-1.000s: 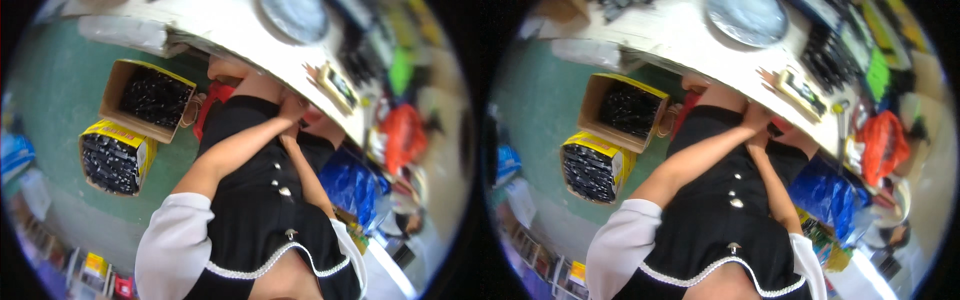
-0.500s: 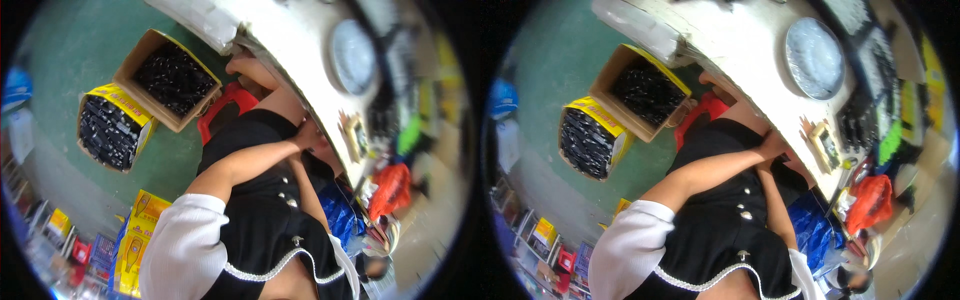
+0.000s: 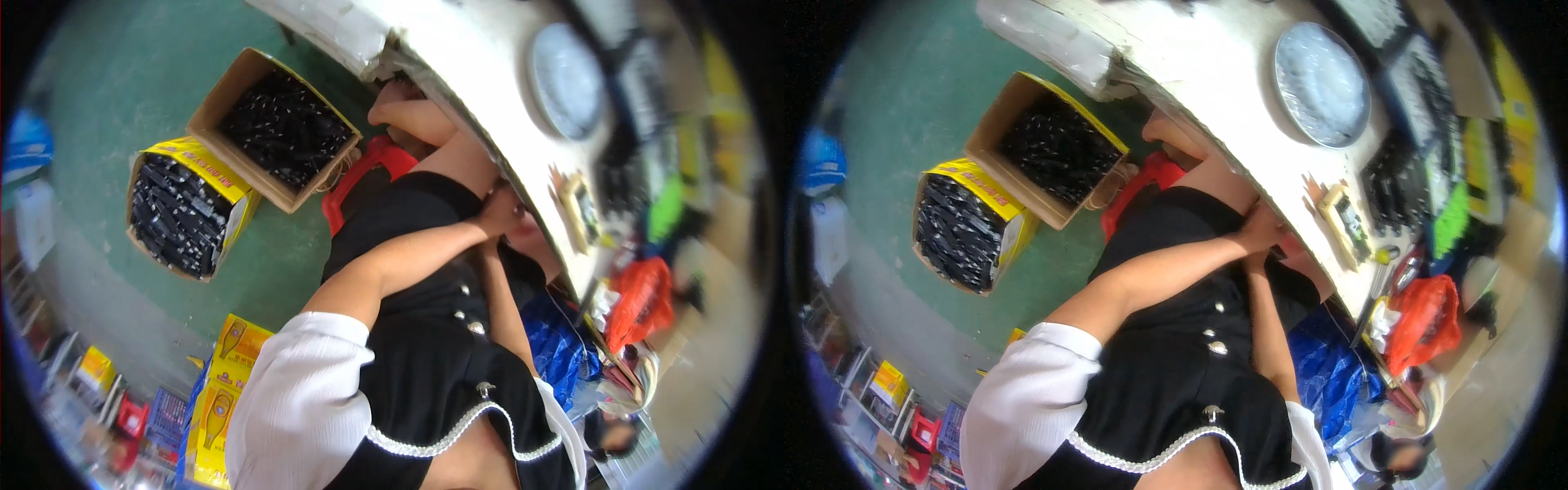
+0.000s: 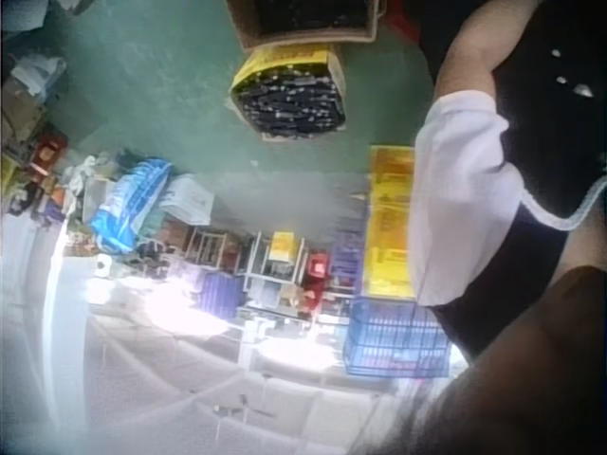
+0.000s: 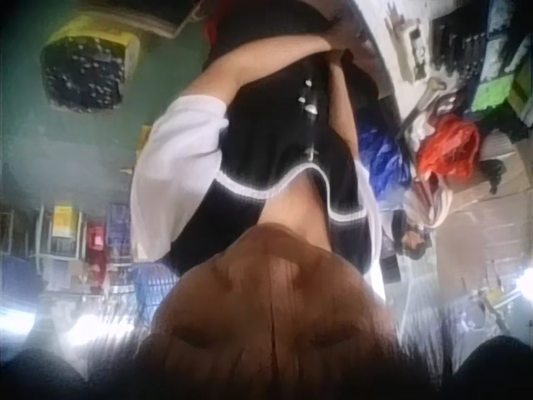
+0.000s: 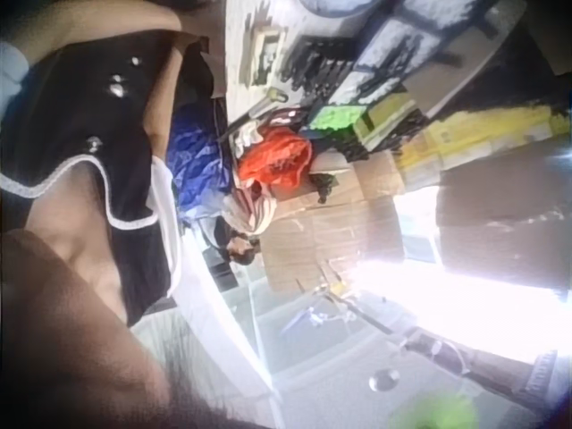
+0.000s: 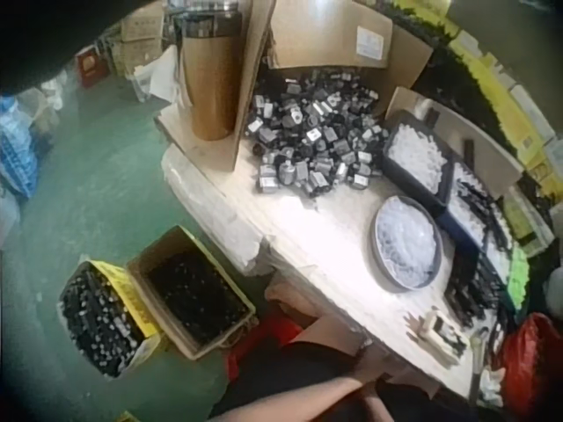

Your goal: The person assembles small lock mechanisms at a cluttered workbench. They pick up lock bodies and internal components, insert them into a wooden jig, and use a hammer to secure the parts. The person repeats this process for multiple units, stacking the finished locks on the table.

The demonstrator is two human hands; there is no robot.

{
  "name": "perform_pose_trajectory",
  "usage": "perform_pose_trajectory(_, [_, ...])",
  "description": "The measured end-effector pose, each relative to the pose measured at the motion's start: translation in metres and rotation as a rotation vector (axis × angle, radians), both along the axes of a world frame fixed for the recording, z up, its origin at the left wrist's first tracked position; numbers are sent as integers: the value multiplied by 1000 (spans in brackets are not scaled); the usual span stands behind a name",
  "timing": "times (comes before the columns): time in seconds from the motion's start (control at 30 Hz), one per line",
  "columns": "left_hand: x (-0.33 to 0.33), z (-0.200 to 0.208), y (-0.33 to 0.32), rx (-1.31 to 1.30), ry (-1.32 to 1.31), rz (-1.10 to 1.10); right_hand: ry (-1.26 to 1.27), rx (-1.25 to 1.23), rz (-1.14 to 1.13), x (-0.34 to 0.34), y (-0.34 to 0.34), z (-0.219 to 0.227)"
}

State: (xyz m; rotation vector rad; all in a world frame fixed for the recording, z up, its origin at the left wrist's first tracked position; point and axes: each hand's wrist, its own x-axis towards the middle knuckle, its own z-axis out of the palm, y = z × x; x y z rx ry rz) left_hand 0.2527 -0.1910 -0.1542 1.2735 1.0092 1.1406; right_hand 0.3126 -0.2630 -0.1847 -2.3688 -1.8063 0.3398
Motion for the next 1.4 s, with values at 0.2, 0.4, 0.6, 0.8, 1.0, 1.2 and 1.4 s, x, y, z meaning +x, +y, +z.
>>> perform_pose_trajectory(0.2, [-27, 8, 15, 42, 27, -130, 40, 94, -11, 11, 7, -10])
perform_pose_trajectory(0.4, [-42, 12, 20, 307, 175, 68, -245, 386, 205, 13, 18, -41])
perform_pose_trajectory(0.6, [-61, -15, 28, 352, 374, 106, 547, 457, -167, -53, 42, -7])
perform_pose_trajectory(0.8, [-70, 4, 30, 277, 290, 62, 699, 490, -278, -54, 43, 22])
perform_pose_trajectory(1.0, [-70, -2, 38, 459, 621, 14, 871, 513, -403, -42, 36, 59])
perform_pose_trajectory(1.2, [-105, 11, 67, 580, 809, 53, 1404, 753, -610, -47, 54, 51])
perform_pose_trajectory(1.4, [-143, 36, 95, 670, 925, 272, 1082, 881, -589, -64, 95, 17])
